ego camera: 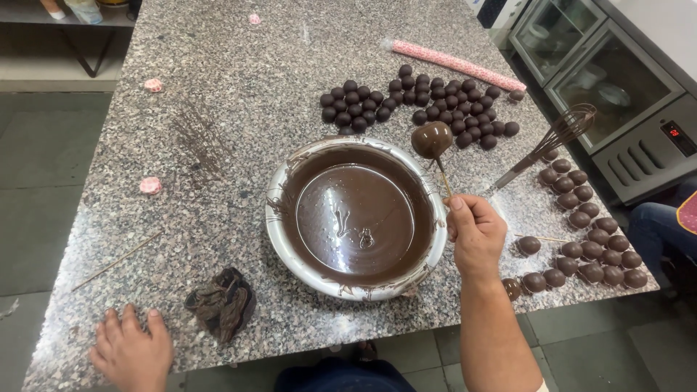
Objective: Dipping chocolate balls into a bowl of melted chocolate using a wooden skewer.
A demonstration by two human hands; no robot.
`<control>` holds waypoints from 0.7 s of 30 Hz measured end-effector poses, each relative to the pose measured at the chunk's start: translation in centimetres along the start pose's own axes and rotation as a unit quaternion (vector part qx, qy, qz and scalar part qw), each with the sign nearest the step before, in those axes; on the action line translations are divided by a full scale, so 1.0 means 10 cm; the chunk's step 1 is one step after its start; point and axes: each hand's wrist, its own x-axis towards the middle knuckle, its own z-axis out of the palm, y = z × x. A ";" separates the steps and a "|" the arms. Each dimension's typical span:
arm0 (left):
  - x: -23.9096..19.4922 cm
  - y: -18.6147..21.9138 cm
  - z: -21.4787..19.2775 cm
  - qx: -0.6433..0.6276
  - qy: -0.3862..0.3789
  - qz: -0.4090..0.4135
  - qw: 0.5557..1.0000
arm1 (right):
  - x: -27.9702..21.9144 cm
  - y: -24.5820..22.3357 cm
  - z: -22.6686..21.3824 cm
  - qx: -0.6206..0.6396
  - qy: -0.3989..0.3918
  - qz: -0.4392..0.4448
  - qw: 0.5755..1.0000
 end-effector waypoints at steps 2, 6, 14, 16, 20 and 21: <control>0.02 -0.04 0.03 0.006 -0.002 0.002 1.000 | 0.00 -0.03 0.01 -0.020 -0.002 -0.018 1.000; 0.04 -0.02 0.00 0.016 -0.013 0.000 1.000 | 0.00 -0.10 0.03 -0.041 0.002 -0.051 0.998; 0.08 -0.08 0.08 0.022 -0.022 -0.007 0.999 | 0.05 -0.10 -0.03 -0.041 0.006 -0.095 0.995; 0.07 -0.07 0.08 0.020 -0.019 -0.006 1.000 | 0.06 -0.11 -0.03 -0.047 0.008 -0.103 0.994; 0.07 -0.07 0.07 0.012 -0.015 -0.008 1.000 | 0.06 -0.11 -0.03 -0.045 0.009 -0.119 0.992; 0.07 -0.07 0.07 0.010 -0.016 -0.008 1.000 | 0.06 -0.11 -0.03 -0.046 0.010 -0.125 0.991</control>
